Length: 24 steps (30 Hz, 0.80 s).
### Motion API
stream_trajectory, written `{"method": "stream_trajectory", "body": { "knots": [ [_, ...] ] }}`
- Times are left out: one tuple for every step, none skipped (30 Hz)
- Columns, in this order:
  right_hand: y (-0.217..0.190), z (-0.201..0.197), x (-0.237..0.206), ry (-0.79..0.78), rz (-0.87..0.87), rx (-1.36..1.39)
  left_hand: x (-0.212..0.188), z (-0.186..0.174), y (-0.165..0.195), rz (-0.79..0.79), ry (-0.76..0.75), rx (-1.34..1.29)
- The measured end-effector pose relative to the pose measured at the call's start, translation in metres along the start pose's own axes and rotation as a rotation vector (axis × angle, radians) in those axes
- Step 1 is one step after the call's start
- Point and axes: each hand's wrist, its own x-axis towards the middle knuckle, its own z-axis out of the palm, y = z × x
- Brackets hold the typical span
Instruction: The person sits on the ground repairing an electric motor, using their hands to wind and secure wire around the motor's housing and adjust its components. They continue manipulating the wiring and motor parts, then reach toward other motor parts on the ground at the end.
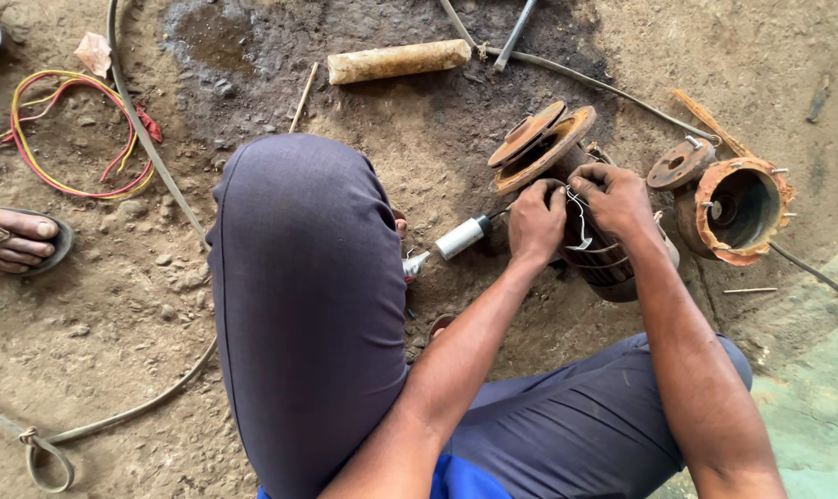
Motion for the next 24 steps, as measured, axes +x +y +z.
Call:
{"method": "stream_trajectory", "body": {
  "knots": [
    [0.000, -0.001, 0.000, 0.000, 0.000, 0.021, 0.001, 0.003, 0.000, -0.044, -0.015, -0.007],
    [-0.001, -0.002, -0.001, 0.001, 0.000, 0.042, 0.002, 0.007, 0.000, -0.089, -0.030, -0.015],
    [-0.002, -0.003, -0.001, 0.000, 0.000, 0.062, 0.005, 0.010, -0.001, -0.140, -0.052, -0.040],
    [-0.003, -0.005, -0.002, -0.016, 0.044, 0.075, 0.009, 0.012, -0.003, -0.192, -0.073, -0.065],
    [-0.004, -0.007, -0.003, -0.033, 0.087, 0.088, 0.014, 0.014, -0.006, -0.243, -0.092, -0.089],
    [-0.005, -0.008, -0.003, -0.050, 0.129, 0.101, 0.017, 0.016, -0.009, -0.223, -0.089, -0.098],
    [-0.007, -0.009, -0.004, -0.034, 0.115, 0.075, 0.019, 0.018, -0.013, -0.202, -0.085, -0.107],
    [-0.008, -0.009, -0.005, -0.018, 0.101, 0.049, 0.022, 0.020, -0.017, -0.181, -0.083, -0.117],
    [-0.009, -0.008, -0.005, -0.001, 0.089, 0.023, 0.025, 0.021, -0.021, -0.228, -0.106, -0.178],
    [-0.010, -0.007, -0.006, 0.009, 0.085, 0.010, 0.028, 0.020, -0.025, -0.276, -0.134, -0.238],
    [-0.011, -0.004, -0.007, 0.021, 0.082, -0.003, 0.030, 0.020, -0.028, -0.324, -0.163, -0.297],
    [-0.012, -0.002, -0.008, 0.031, 0.075, -0.015, 0.031, 0.021, -0.030, -0.300, -0.177, -0.311],
    [-0.012, -0.001, -0.009, 0.054, 0.030, -0.023, 0.033, 0.017, -0.032, -0.274, -0.188, -0.324],
    [-0.013, 0.001, -0.011, 0.077, -0.014, -0.032, 0.034, 0.015, -0.033, -0.248, -0.200, -0.336],
    [-0.012, 0.002, -0.013, 0.101, -0.058, -0.042, 0.034, 0.015, -0.032, -0.254, -0.191, -0.311],
    [-0.013, 0.003, -0.014, 0.119, -0.087, 0.015, 0.035, 0.014, -0.032, -0.260, -0.182, -0.285],
    [-0.012, 0.003, -0.016, 0.139, -0.110, 0.069, 0.033, 0.013, -0.032, -0.271, -0.179, -0.261],
    [-0.013, 0.003, -0.019, 0.163, -0.132, 0.121, 0.031, 0.013, -0.030, -0.275, -0.185, -0.283],
    [-0.014, 0.004, -0.020, 0.175, -0.151, 0.100, 0.030, 0.011, -0.029, -0.274, -0.183, -0.306],
    [-0.015, 0.005, -0.021, 0.182, -0.174, 0.081, 0.029, 0.009, -0.028, -0.273, -0.174, -0.327],
    [-0.016, 0.007, -0.022, 0.186, -0.196, 0.062, 0.029, 0.007, -0.027, -0.266, -0.171, -0.339],
    [-0.018, 0.008, -0.023, 0.179, -0.197, 0.098, 0.030, 0.005, -0.028, -0.261, -0.168, -0.347],
    [-0.019, 0.009, -0.024, 0.176, -0.194, 0.131, 0.029, 0.004, -0.028, -0.256, -0.171, -0.357],
    [-0.021, 0.010, -0.024, 0.175, -0.194, 0.161, 0.030, 0.004, -0.028, -0.227, -0.175, -0.310]
  ]
}}
